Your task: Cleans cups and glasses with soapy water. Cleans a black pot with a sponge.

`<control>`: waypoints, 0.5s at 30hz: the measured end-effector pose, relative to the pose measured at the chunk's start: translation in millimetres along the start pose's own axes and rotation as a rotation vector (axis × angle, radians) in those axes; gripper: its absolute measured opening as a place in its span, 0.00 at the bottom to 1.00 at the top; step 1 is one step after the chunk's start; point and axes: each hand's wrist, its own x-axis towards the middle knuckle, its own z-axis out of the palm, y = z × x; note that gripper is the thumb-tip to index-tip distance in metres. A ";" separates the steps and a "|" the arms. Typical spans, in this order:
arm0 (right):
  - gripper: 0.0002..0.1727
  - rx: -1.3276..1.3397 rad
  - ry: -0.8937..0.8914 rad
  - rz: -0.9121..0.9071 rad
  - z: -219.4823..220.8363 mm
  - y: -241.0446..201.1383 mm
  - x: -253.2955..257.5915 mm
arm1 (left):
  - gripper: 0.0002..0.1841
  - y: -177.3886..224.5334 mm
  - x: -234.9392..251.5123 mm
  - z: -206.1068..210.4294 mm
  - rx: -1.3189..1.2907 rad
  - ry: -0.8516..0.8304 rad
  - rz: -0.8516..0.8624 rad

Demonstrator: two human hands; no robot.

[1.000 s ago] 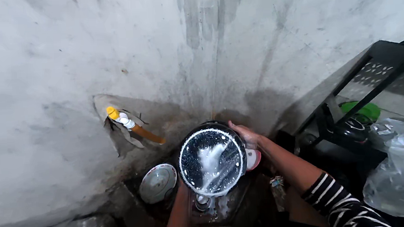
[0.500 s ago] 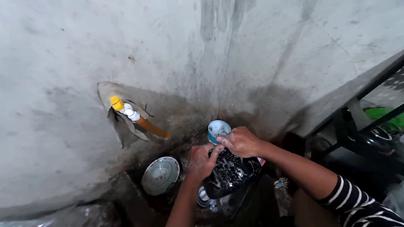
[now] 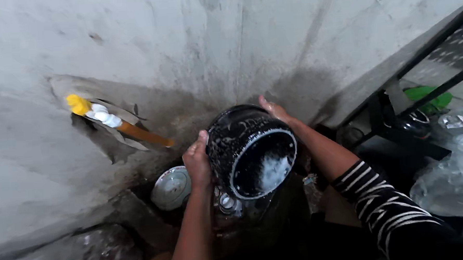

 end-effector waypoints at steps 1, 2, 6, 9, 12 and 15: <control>0.45 0.013 0.049 0.052 1.4 7.1 4.3 | 0.25 -4.0 3.0 4.4 -0.010 0.017 -0.035; 0.46 0.032 0.088 0.122 2.4 13.4 8.1 | 0.25 -9.8 6.7 8.0 -0.033 0.027 -0.068; 0.35 0.540 0.094 0.210 11.2 24.3 -22.0 | 0.20 -49.0 12.9 13.7 -0.360 0.072 -0.170; 0.37 0.904 0.021 0.026 21.8 39.8 -32.3 | 0.25 -73.6 16.9 16.2 -0.614 0.041 -0.261; 0.36 0.976 0.201 0.026 40.7 49.3 -30.4 | 0.28 -62.6 13.1 22.4 -0.764 -0.008 -0.282; 0.40 1.057 0.376 0.025 64.8 65.2 -36.6 | 0.26 -63.5 0.1 28.3 -0.764 -0.120 -0.213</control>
